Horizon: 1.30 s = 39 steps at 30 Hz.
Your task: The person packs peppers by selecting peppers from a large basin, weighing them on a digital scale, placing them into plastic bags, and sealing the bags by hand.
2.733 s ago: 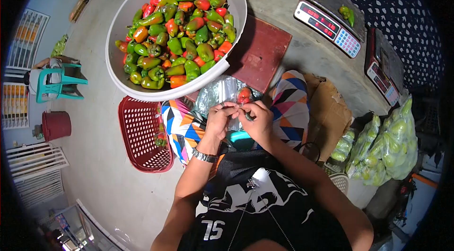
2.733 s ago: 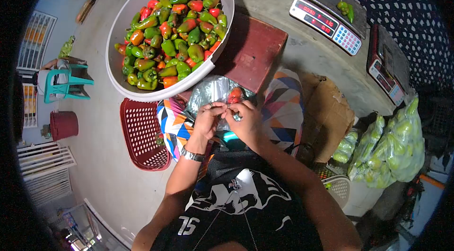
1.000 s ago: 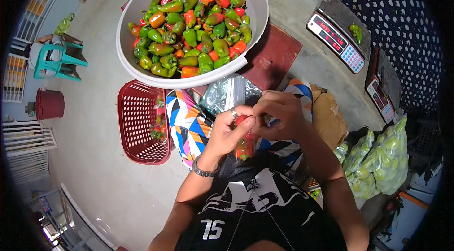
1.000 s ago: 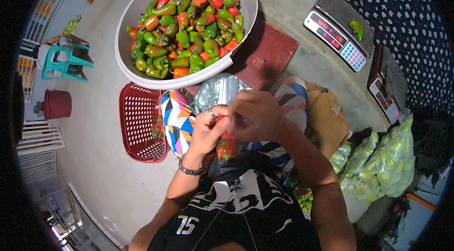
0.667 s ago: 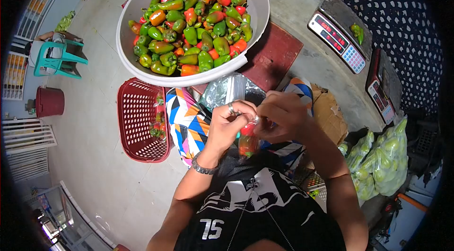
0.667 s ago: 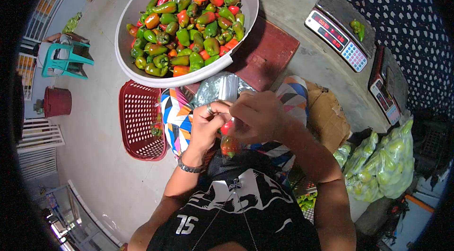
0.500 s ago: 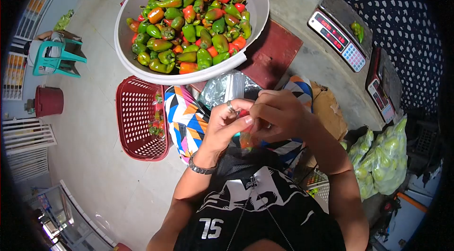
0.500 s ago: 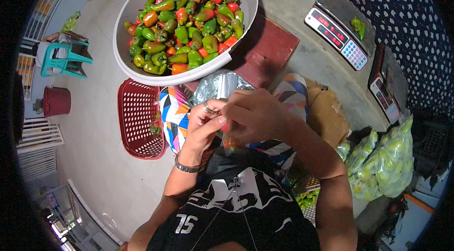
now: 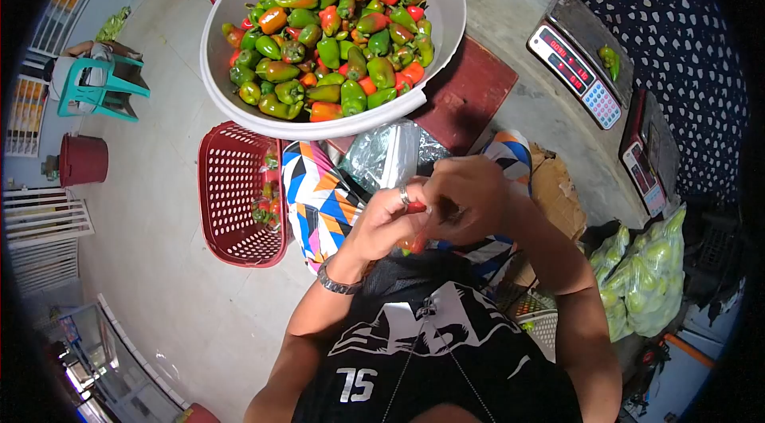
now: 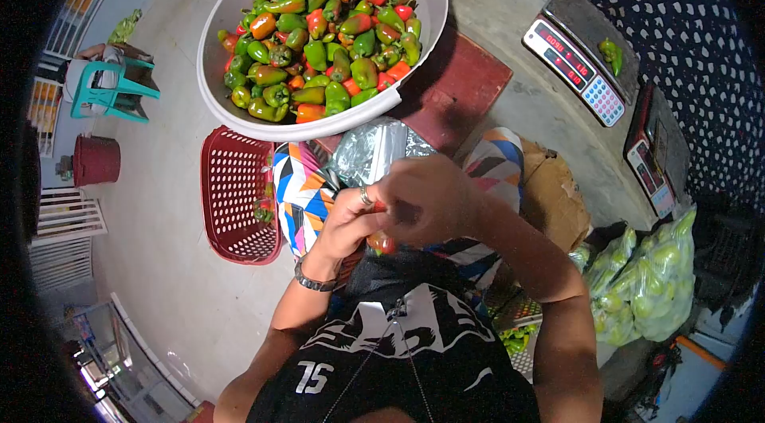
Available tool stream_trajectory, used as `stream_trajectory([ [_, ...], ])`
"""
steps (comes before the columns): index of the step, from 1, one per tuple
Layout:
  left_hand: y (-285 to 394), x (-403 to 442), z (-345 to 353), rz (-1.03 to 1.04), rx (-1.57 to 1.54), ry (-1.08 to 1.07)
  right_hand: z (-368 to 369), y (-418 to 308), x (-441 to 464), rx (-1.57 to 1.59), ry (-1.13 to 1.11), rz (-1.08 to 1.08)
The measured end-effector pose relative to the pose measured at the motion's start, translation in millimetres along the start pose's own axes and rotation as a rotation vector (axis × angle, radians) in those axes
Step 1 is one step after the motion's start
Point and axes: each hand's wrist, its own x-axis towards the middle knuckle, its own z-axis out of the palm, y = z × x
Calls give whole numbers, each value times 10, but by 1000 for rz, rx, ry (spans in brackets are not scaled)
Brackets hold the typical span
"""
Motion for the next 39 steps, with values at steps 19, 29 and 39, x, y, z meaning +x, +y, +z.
stream_trajectory([
  [19, -442, -201, -195, -210, -184, 72, 338, 8, -314, -26, -80, 85],
  [29, -423, -165, -122, -387, -344, 260, 604, 17, -486, -145, -53, 251],
  [39, -387, -280, -195, -320, -55, 43, 500, -127, -323, -143, 1, 103],
])
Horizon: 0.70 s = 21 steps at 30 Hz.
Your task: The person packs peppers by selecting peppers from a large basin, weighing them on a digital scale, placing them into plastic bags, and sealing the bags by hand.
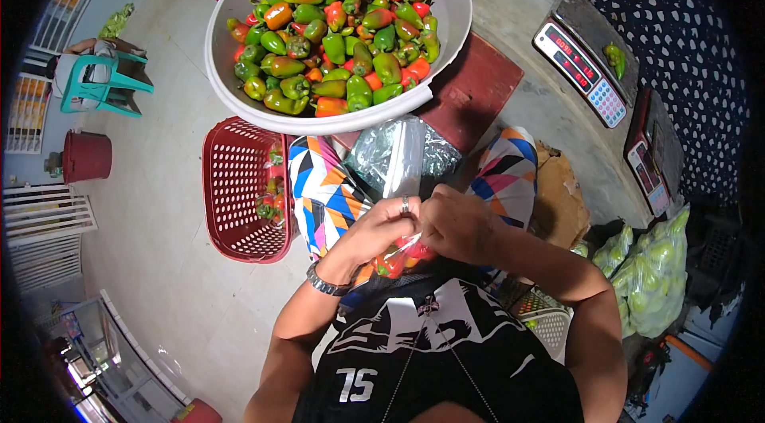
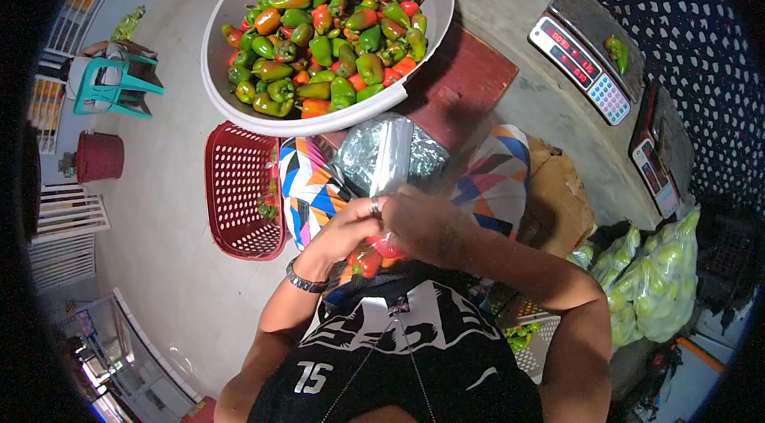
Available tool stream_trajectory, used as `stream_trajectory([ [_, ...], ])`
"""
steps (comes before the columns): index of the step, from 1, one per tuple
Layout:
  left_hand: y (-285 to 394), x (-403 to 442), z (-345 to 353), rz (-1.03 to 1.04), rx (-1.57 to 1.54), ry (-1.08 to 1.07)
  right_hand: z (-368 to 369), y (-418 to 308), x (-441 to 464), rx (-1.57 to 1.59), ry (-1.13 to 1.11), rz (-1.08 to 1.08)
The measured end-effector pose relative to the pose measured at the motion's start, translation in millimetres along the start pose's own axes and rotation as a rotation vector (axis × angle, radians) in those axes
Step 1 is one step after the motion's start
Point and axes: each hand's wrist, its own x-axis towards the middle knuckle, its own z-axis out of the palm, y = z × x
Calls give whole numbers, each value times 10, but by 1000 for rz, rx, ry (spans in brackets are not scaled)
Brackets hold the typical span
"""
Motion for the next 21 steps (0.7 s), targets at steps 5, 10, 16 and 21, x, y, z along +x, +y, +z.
stream_trajectory([
  [5, 145, -200, 95, -37, -61, -82, -32, 117, 160, 228, -57, 57],
  [10, -153, -579, -376, 11, -284, 211, 403, 513, 372, 374, 188, 311],
  [16, -246, -1360, -1849, 254, -285, 1072, 1258, 1376, -26, -15, 172, 913],
  [21, -1179, -1369, -2989, 3, -179, 1225, 1471, 1410, 5, -210, 251, 917],
])
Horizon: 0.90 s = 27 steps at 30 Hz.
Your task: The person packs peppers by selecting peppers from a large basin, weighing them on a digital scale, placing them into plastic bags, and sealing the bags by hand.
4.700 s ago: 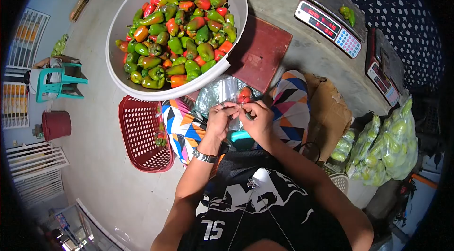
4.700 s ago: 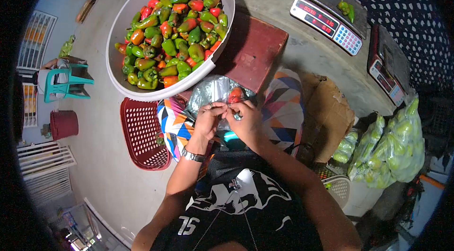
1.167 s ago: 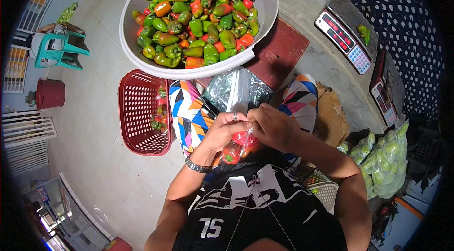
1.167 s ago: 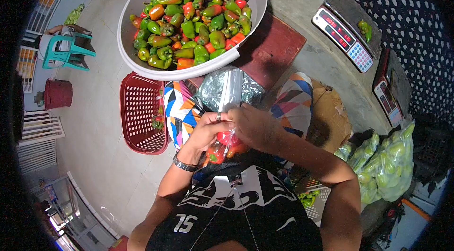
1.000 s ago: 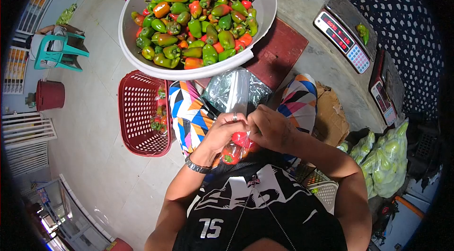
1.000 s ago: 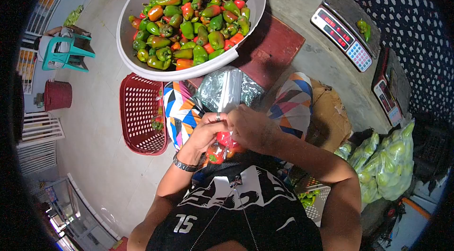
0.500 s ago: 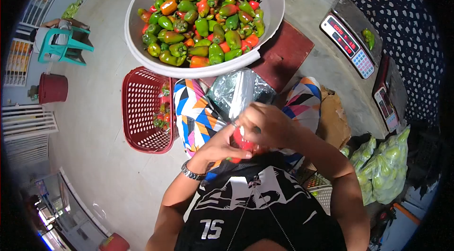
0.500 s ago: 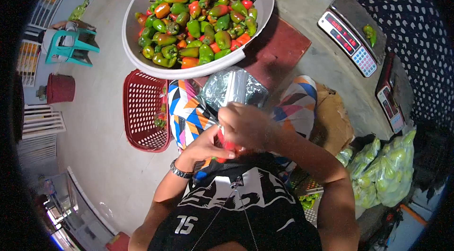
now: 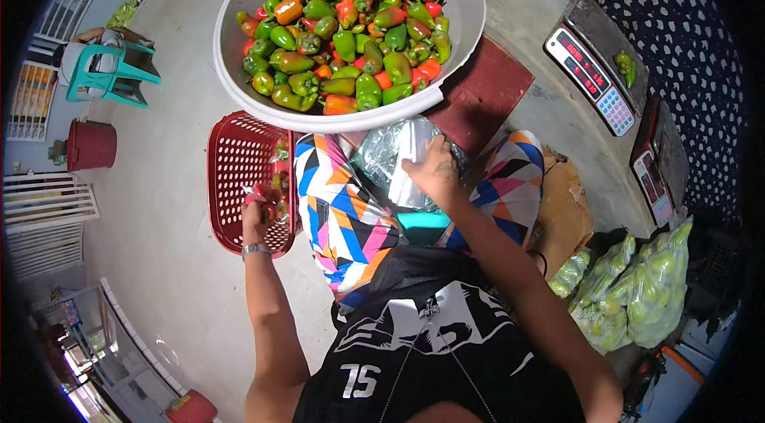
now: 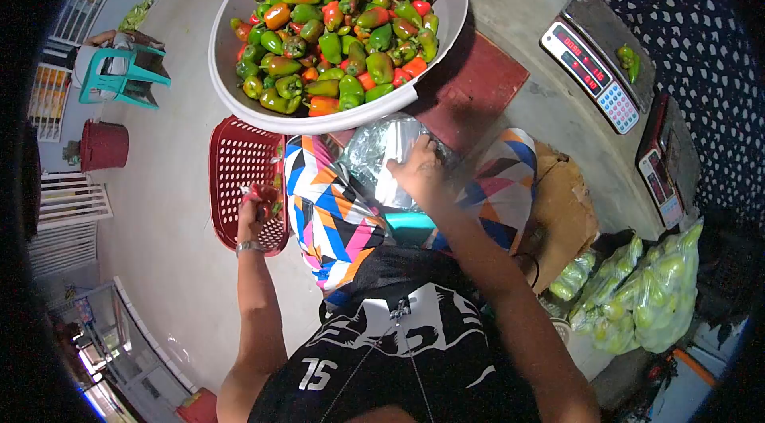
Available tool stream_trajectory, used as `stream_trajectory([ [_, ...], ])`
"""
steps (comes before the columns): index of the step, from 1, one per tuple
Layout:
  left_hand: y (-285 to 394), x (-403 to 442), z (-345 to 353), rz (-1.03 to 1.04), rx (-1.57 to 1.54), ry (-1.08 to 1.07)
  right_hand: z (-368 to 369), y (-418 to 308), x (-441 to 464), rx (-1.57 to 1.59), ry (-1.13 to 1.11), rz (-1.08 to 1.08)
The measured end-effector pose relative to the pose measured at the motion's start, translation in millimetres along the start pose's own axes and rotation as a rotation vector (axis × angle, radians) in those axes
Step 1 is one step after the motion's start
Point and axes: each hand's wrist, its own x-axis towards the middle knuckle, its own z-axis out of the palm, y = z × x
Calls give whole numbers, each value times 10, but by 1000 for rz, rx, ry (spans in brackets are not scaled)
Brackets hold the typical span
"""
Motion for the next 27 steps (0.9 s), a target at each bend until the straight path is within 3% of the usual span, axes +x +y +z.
stream_trajectory([
  [3, -560, 545, -104, -89, -146, -1, 13, 145, 31, 153, -22, 38],
  [5, -426, 465, -12, -170, -166, -29, -111, 317, 73, 400, -146, 93],
  [6, -332, 365, 107, -179, -189, 113, -169, 397, 78, 401, -117, 56],
  [9, -373, 543, 22, 66, -352, 292, -325, 611, 72, 409, -28, -57],
  [10, -232, 473, 19, 39, -445, 149, -263, 710, 51, 27, 241, -227],
  [11, 23, 203, 252, 99, -478, 194, -293, 700, 7, -16, 296, -288],
  [13, 491, -344, 690, 232, -284, 171, -450, 509, -57, -99, 408, -410],
  [16, 695, -721, 1084, 463, -69, 82, -472, 105, -261, 59, -3, -269],
  [19, 800, -1170, 1558, 657, 139, -96, -204, 125, -253, -83, -57, -181],
  [21, 784, -1459, 1874, 695, 269, -168, -154, 203, -206, 43, -30, -225],
  [23, 641, -1651, 2176, 543, 162, -310, -116, 312, -140, 136, -48, -228],
  [25, 479, -1797, 2393, 652, 358, -398, -108, 379, -151, 154, -29, -171],
  [27, 372, -1896, 2576, 626, 574, -587, -87, 442, -148, 154, 26, -141],
])
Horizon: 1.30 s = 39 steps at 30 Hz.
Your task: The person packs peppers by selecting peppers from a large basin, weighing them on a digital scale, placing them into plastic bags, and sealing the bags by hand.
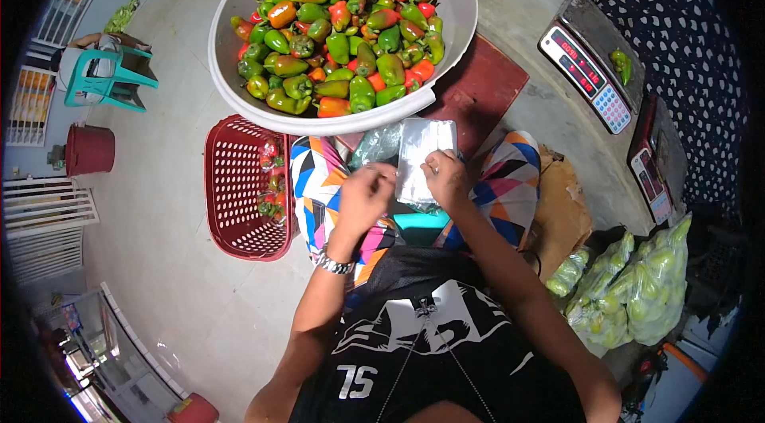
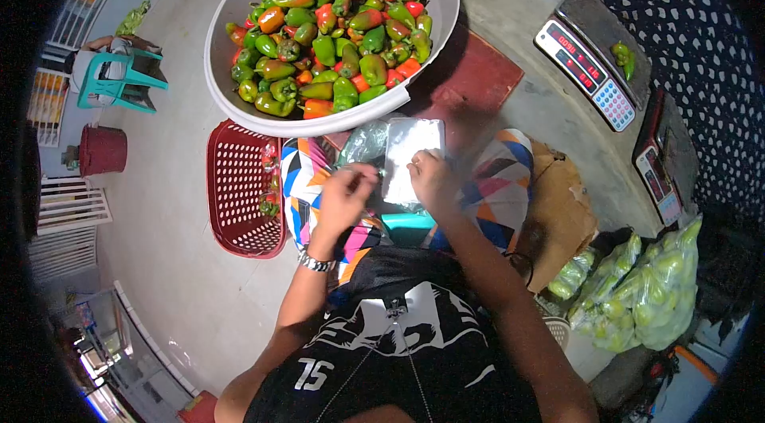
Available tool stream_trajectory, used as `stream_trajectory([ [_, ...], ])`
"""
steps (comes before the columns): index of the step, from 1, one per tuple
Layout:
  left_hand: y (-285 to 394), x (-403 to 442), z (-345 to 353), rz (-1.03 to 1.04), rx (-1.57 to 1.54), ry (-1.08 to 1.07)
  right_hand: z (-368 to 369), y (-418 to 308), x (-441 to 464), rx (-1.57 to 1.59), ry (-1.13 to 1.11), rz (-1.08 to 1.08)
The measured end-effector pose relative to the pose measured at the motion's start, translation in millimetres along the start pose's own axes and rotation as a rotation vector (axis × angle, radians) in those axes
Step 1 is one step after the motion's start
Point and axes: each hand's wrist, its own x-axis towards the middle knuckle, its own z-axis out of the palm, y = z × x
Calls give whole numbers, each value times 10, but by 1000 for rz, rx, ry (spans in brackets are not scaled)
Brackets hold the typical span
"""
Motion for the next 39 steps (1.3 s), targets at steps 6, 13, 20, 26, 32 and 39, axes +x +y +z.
stream_trajectory([
  [6, -93, 190, 564, 2, 619, 57, -268, -197, -39, -254, 250, -17],
  [13, -194, 464, 791, -139, 622, 77, -387, -194, -128, -246, 57, -22],
  [20, -365, 551, 688, -130, 380, -37, -385, 104, -215, -104, -7, -158],
  [26, -422, 581, 572, -331, -768, -201, -467, 207, -96, -4, -67, -123],
  [32, -244, 483, 424, -363, -1149, -189, -426, 174, 219, 748, -171, 358],
  [39, -468, 484, 498, -371, -1156, -208, -430, 82, 403, 302, -86, 16],
])
